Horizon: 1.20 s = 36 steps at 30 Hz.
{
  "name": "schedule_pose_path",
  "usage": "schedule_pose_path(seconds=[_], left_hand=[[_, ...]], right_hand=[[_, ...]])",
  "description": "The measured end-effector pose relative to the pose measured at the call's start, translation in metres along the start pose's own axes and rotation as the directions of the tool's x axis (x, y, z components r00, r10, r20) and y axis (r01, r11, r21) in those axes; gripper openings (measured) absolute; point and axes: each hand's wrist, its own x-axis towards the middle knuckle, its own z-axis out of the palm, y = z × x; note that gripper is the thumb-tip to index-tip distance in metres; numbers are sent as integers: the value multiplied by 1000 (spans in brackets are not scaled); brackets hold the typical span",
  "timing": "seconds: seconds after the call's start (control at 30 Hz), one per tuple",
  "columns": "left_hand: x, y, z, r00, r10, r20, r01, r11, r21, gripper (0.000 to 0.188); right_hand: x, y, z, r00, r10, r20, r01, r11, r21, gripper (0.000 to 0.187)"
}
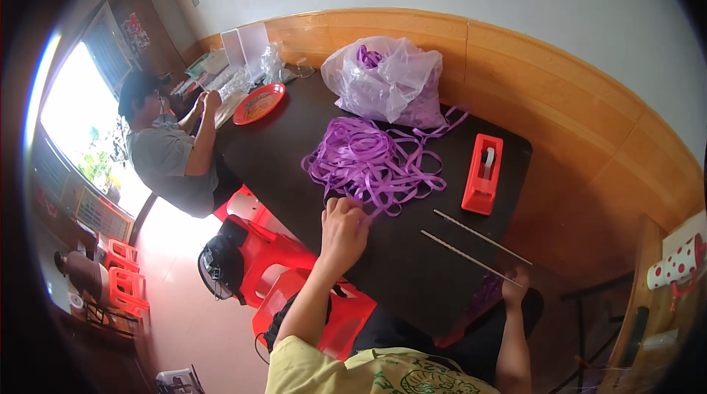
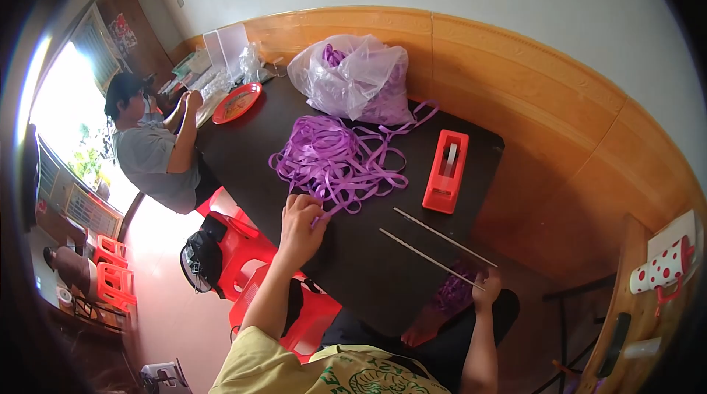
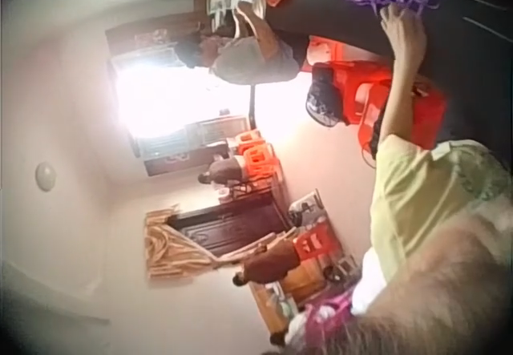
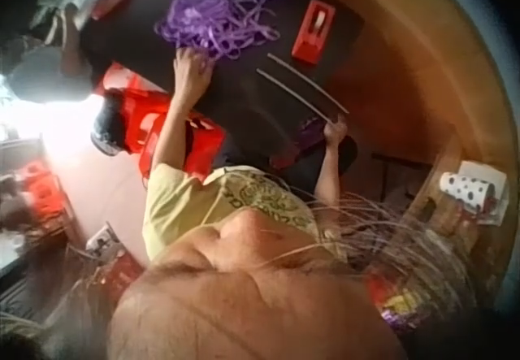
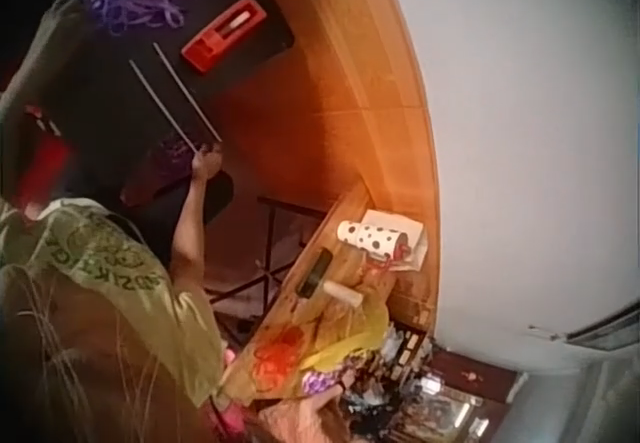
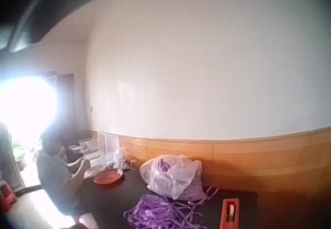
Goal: The person is weaving or wrapping purple ribbons around two metal rods to create a decorative item, using a tape dispenser to secure the ends.
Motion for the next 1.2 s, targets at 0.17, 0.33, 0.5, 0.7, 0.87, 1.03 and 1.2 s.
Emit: schedule_pose_path(seconds=[0.17, 0.33, 0.5, 0.7, 0.87, 1.03, 1.2], left_hand=[[64, 13, -39, 945, -137, 297, 325, 287, -901, 15], [157, 46, -112, 996, -88, -6, 6, 131, -991, 21], [182, 98, -188, 958, 234, -167, -189, 74, -979, 32], [124, 181, -144, 896, 234, 378, 122, 689, -714, 20], [64, 225, -107, 542, 726, 423, -50, 530, -847, 15], [59, 252, -102, 518, 630, 579, 187, 576, -795, 15], [43, 212, -80, 550, 400, 733, 520, 523, -675, 13]], right_hand=[[-4, 1, -48, 989, 41, -144, 23, 910, 415, 17], [-4, -47, -109, 985, 49, -165, 33, 887, 462, 12], [-12, -89, -129, 978, 7, -210, 102, 857, 505, 10], [-10, -176, -188, 956, -138, -260, 285, 655, 700, 16], [1, -265, -229, 784, -535, -316, 489, 218, 844, 64], [-10, -246, -261, 788, -607, 98, -47, 101, 994, 43], [-7, -182, -265, 854, -496, 156, -12, 280, 960, 10]])
